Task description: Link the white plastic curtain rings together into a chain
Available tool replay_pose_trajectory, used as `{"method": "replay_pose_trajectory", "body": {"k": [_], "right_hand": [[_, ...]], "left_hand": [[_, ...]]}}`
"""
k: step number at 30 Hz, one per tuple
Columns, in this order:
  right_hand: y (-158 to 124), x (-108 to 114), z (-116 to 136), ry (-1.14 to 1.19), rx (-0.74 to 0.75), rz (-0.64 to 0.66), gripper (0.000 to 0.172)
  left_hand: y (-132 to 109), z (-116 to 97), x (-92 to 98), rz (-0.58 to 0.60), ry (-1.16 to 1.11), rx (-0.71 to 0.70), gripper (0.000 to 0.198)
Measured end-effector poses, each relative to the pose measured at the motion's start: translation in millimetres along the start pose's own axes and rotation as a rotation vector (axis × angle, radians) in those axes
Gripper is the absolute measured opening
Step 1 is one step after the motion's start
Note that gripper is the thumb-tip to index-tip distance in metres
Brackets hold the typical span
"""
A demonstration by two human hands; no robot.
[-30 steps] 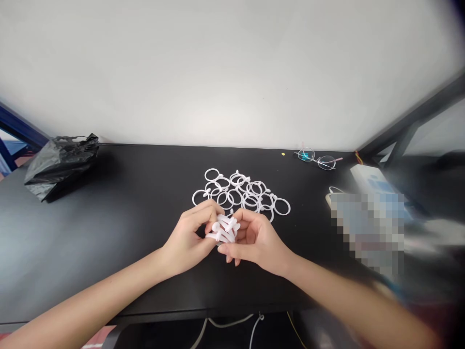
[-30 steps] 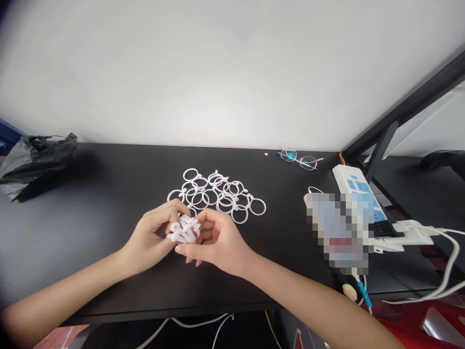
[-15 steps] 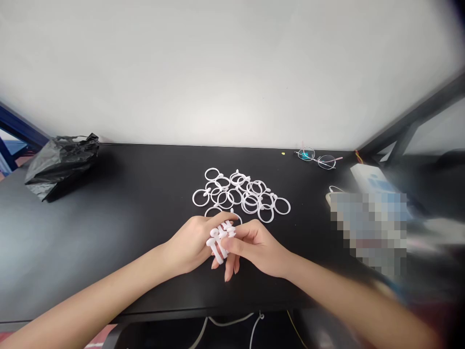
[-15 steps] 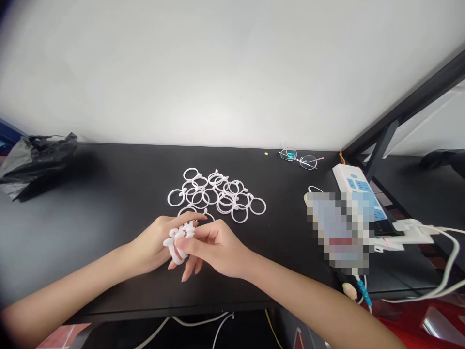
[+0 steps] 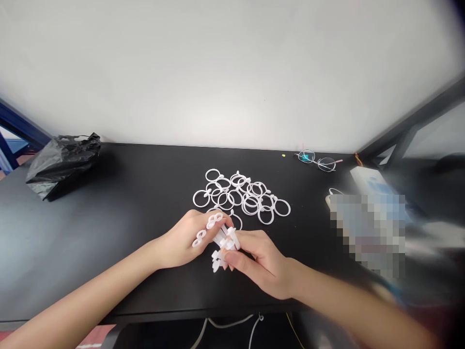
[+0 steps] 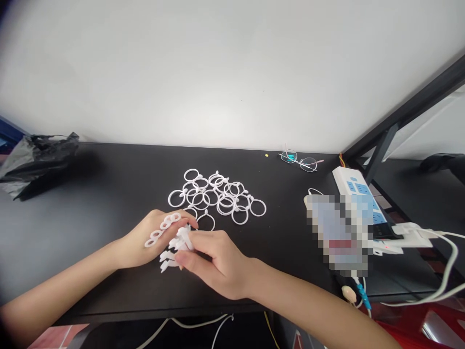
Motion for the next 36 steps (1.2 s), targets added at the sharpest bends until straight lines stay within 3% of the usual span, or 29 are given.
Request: {"method": "replay_pose_trajectory", "body": {"k": [2,5,9,14,16,18,21,24,28,30,32,36], "right_hand": [[0.1,-0.1,-0.2,0.012,0.006,0.002,0.031],[1.3,-0.7,-6.3,0.076,-0.051,-0.024,0.032],[5.3,10.1,-15.5,0.187,-0.132,-0.173,0.024],[12.3,44.5,-18.6,0.198,-0.169,-0.483,0.021],[14.7,54.1,-17.8,0.198,-0.172,-0.551,0.02],[16.4,60.0,-16.9,0.188,-0.167,-0.587,0.019],[17.2,65.1,-16.3,0.154,-0.155,-0.606,0.017],[16.9,67.4,-17.0,0.095,-0.153,-0.592,0.018],[18.0,55.9,-21.0,-0.181,-0.128,-0.399,0.014],[17.9,44.8,-23.0,-0.384,-0.057,-0.278,0.016],[17.3,33.4,-25.7,-0.557,0.013,-0.174,0.021],[17.7,21.8,-30.1,-0.739,0.052,-0.061,0.031]], "left_hand": [[-0.5,0.5,-2.9,0.025,-0.04,0.006,0.028],[0.0,2.1,-3.0,0.042,-0.029,-0.028,0.017],[2.7,6.9,25.6,0.008,0.133,0.024,0.012],[-11.0,33.0,89.1,0.121,0.218,0.459,0.018],[-19.0,46.1,112.6,0.09,0.22,0.619,0.014],[-22.7,55.7,124.9,0.094,0.226,0.683,0.01],[-18.7,62.1,135.6,0.026,0.344,0.636,0.008],[-15.9,64.1,141.0,-0.024,0.428,0.611,0.025],[-13.5,51.8,151.9,-0.124,0.518,0.546,0.03],[-9.4,38.1,148.6,-0.147,0.589,0.474,0.032],[-3.6,22.5,132.7,-0.166,0.68,0.369,0.035],[4.6,5.6,66.7,-0.119,0.846,0.147,0.032]]}}
Point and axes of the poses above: each hand's wrist, its own y-axis towards the middle knuckle, its own x-axis out of the back of the hand, z = x × y, the point moved 6 cm from there along y, towards the middle knuckle, and after that the axes turned 10 degrees about -z, right-handed, at the moved point
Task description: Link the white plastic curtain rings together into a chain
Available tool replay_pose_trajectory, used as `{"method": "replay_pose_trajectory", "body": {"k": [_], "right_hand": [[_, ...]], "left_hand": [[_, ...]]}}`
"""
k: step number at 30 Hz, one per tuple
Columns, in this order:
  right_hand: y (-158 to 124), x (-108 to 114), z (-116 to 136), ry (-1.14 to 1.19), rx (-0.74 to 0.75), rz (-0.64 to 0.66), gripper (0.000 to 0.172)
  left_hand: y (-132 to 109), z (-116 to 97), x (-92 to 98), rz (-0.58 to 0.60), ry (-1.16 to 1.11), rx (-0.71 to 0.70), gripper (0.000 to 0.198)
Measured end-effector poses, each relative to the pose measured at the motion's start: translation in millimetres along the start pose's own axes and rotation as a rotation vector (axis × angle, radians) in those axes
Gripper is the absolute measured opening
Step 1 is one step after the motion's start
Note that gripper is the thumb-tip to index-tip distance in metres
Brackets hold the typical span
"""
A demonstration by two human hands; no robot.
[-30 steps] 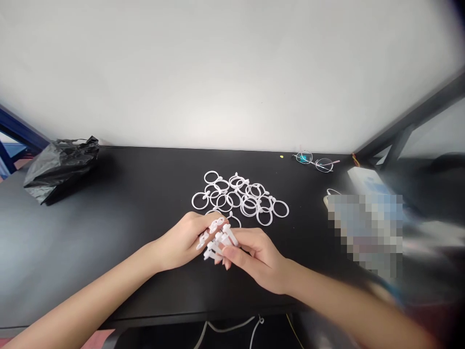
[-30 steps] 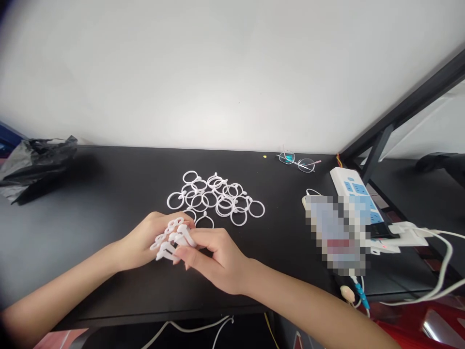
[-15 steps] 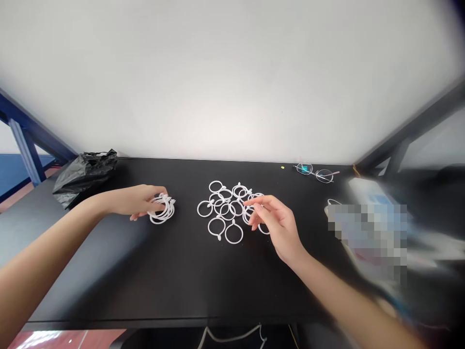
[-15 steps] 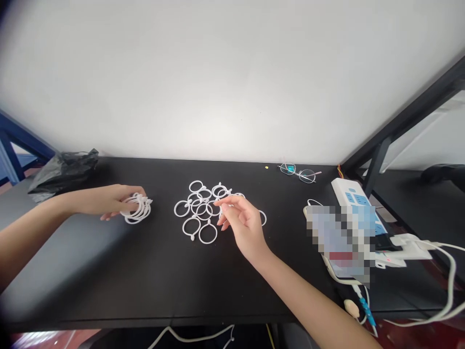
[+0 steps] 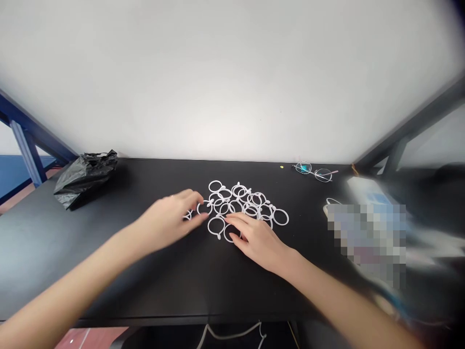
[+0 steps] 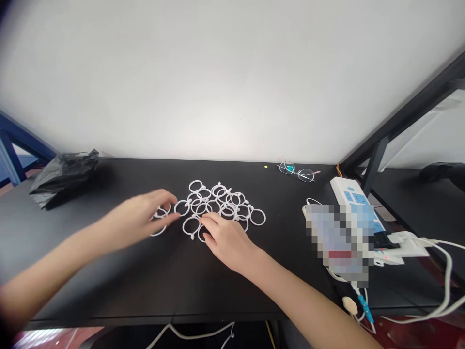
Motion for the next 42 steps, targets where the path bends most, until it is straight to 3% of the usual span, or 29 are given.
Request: {"method": "replay_pose_trajectory", "body": {"k": [3,7,14,19,22,29,37,42], "right_hand": [[1.0,1.6,-3.1,-0.022,-0.051,0.021,0.03],[0.4,5.2,-6.1,-0.019,-0.083,0.054,0.024],[-1.6,8.4,-6.5,0.065,-0.088,0.11,0.018],[1.9,21.1,-12.6,0.236,-0.221,-0.024,0.008],[3.0,26.9,-18.3,0.329,-0.297,-0.101,0.005],[7.8,25.9,-23.6,0.296,-0.265,-0.09,0.005],[11.8,13.6,-16.5,-0.019,-0.223,0.08,0.014],[10.4,13.5,-9.2,-0.124,-0.197,0.161,0.021]], "left_hand": [[-4.0,-25.0,-28.1,0.0,0.155,-0.059,0.03],[-0.8,-25.7,-45.5,0.11,0.186,-0.033,0.018],[8.1,-20.6,-43.1,0.174,0.108,-0.035,0.008],[3.0,-14.0,-14.8,0.167,-0.009,0.097,0.008],[-4.5,-22.2,-7.4,0.16,-0.113,0.094,0.011],[-31.4,-51.3,-38.8,0.298,-0.292,-0.063,0.019],[-54.7,-43.5,-40.4,0.377,-0.332,-0.085,0.013],[-53.0,-47.5,-41.3,0.374,-0.264,-0.103,0.011]]}}
Point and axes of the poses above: each hand's wrist, its own y-axis towards the middle knuckle, its own x-axis out of the back of the hand, z = x × y, the point moved 6 cm from there along y, towards the middle knuckle, and after that the axes turned 10 degrees about -z, right-handed, at the moved point
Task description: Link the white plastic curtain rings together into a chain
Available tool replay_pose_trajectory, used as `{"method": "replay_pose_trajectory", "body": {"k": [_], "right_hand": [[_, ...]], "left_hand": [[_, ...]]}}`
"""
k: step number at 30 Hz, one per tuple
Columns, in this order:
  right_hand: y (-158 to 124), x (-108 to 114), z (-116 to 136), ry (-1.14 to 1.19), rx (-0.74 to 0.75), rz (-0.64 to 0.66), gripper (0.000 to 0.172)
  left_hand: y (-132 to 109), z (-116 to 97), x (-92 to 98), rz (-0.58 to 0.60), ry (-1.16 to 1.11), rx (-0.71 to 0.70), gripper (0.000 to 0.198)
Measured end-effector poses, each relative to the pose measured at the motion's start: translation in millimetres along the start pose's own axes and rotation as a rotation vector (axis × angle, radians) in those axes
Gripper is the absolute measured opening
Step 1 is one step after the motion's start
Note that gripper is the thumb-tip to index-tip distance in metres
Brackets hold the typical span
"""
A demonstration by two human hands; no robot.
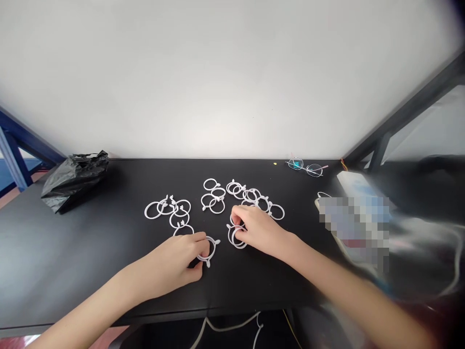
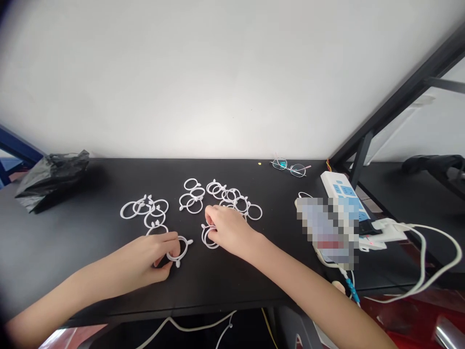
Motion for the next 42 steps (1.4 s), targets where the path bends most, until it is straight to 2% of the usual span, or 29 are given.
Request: {"method": "replay_pose_trajectory", "body": {"k": [3,6,8,10,12,15,19,22,25,27,31,34,37,42], "right_hand": [[-1.8,2.4,2.2,-0.047,0.017,0.026,0.022],[-1.2,5.9,3.1,-0.017,0.031,0.038,0.024],[0.6,8.9,0.2,0.107,-0.002,0.03,0.021],[3.3,13.3,-6.3,0.298,-0.066,-0.026,0.015],[5.7,18.7,-14.9,0.491,-0.126,-0.132,0.008],[6.3,23.3,-25.1,0.744,-0.167,-0.295,0.015],[2.6,17.3,-22.7,0.878,-0.147,-0.35,0.016],[-2.6,14.1,-7.8,0.79,-0.007,-0.345,0.008],[-9.0,16.9,7.9,0.668,0.171,-0.387,0.01],[-11.4,18.3,12.2,0.637,0.215,-0.411,0.009],[-10.2,12.9,8.1,0.743,0.157,-0.366,0.009],[-9.4,12.0,-1.6,0.839,0.076,-0.433,0.007],[-8.6,14.0,-10.8,0.893,-0.004,-0.527,0.003],[-1.7,7.6,-16.2,0.855,-0.124,-0.428,0.013]], "left_hand": [[8.4,-1.2,7.3,0.022,-0.109,0.008,0.009],[21.5,8.8,14.7,0.062,-0.431,0.13,0.011],[32.2,19.6,21.7,-0.017,-0.692,0.248,0.019],[41.0,29.4,28.8,-0.17,-0.887,0.341,0.035],[46.2,33.1,31.8,-0.292,-1.02,0.384,0.049],[48.3,29.8,27.2,-0.367,-1.169,0.412,0.058],[46.1,21.9,11.0,-0.31,-1.349,0.459,0.051],[44.6,17.9,4.2,-0.248,-1.476,0.436,0.047],[43.1,19.0,4.1,-0.226,-1.599,0.394,0.042],[42.0,19.6,3.7,-0.183,-1.687,0.375,0.039],[39.9,18.9,2.9,-0.123,-1.844,0.364,0.036],[39.8,19.2,4.6,-0.157,-1.896,0.349,0.035],[40.6,17.1,4.1,-0.149,-1.835,0.299,0.035],[40.1,8.8,-3.3,-0.051,-1.674,0.213,0.041]]}}
Point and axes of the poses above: each hand's wrist, its own y-axis towards the middle knuckle, its own x-axis out of the back of the hand, z = x × y, the point moved 6 cm from there along y, towards the middle knuckle, and after that the axes turned 10 degrees about -z, right-handed, at the moved point
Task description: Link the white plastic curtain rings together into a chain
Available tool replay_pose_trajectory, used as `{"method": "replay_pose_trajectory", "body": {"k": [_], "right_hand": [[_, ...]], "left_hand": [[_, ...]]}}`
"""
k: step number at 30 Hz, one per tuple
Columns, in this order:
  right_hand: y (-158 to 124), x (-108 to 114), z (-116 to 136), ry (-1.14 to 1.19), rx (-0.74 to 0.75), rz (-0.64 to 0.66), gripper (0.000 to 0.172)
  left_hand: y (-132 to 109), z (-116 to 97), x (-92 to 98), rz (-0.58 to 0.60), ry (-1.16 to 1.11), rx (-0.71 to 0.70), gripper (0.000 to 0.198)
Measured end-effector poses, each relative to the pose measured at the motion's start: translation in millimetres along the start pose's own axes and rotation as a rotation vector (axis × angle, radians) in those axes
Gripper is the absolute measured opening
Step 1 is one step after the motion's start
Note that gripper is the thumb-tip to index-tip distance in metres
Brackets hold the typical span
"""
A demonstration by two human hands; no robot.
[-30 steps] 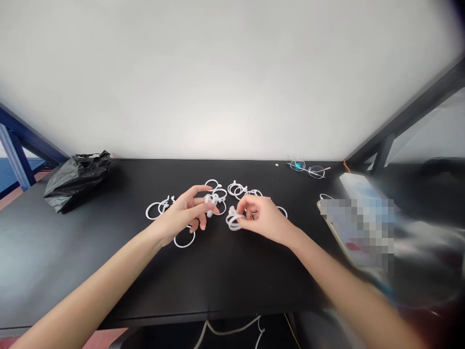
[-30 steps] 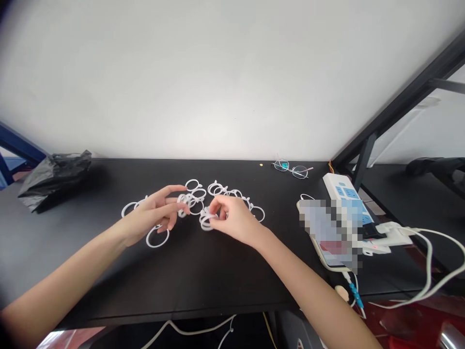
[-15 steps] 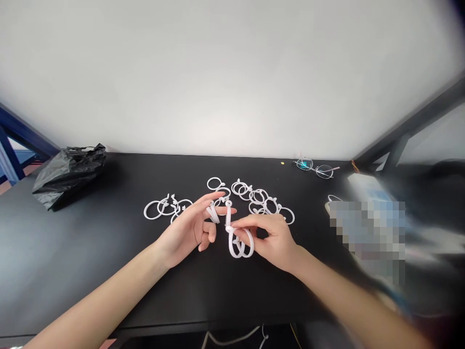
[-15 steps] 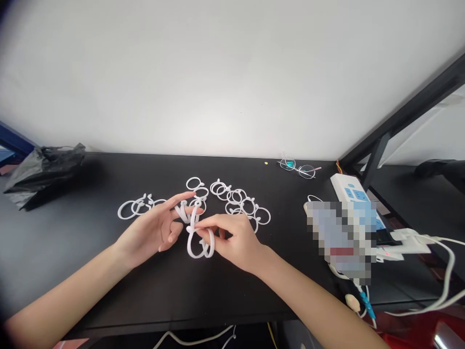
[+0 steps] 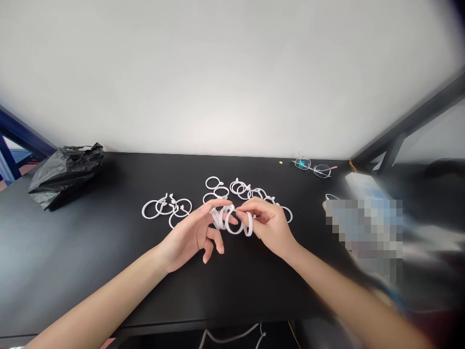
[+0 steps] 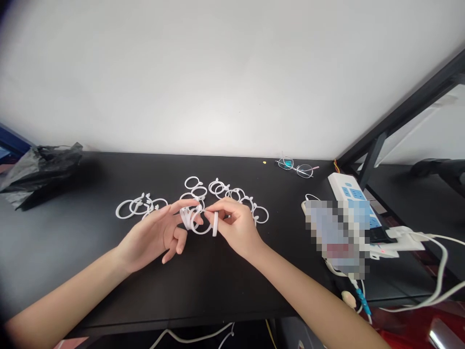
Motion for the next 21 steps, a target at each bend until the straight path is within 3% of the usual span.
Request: {"method": "replay_pose_trajectory", "body": {"k": [3,6,10,15,21], "right_hand": [[1.1,-1.4,-7.1,-0.008,-0.1,0.038,0.02],[1.2,2.2,-8.3,0.011,-0.125,-0.011,0.019],[-2.3,4.0,6.7,0.02,0.063,-0.07,0.008],[-9.0,-2.2,21.7,-0.009,0.274,0.021,0.011],[-5.2,3.9,18.7,-0.064,0.205,-0.012,0.011]], "left_hand": [[-1.2,0.4,-2.4,-0.011,0.057,-0.001,0.043],[-2.5,-1.3,-4.6,-0.044,0.077,0.022,0.045],[-3.2,0.8,-9.2,-0.013,0.045,0.06,0.052],[-0.8,3.5,-5.0,-0.011,-0.008,0.046,0.055],[0.4,1.9,-3.4,0.028,-0.01,0.004,0.049]]}}
Point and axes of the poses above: each hand's wrist, its own y-axis towards the middle knuckle, its own x-axis out of the back of the hand, z = x × y, the point moved 6 cm from there along y, towards the middle knuckle, and after that the axes turned 10 degrees about -z, right-handed, at the moved point
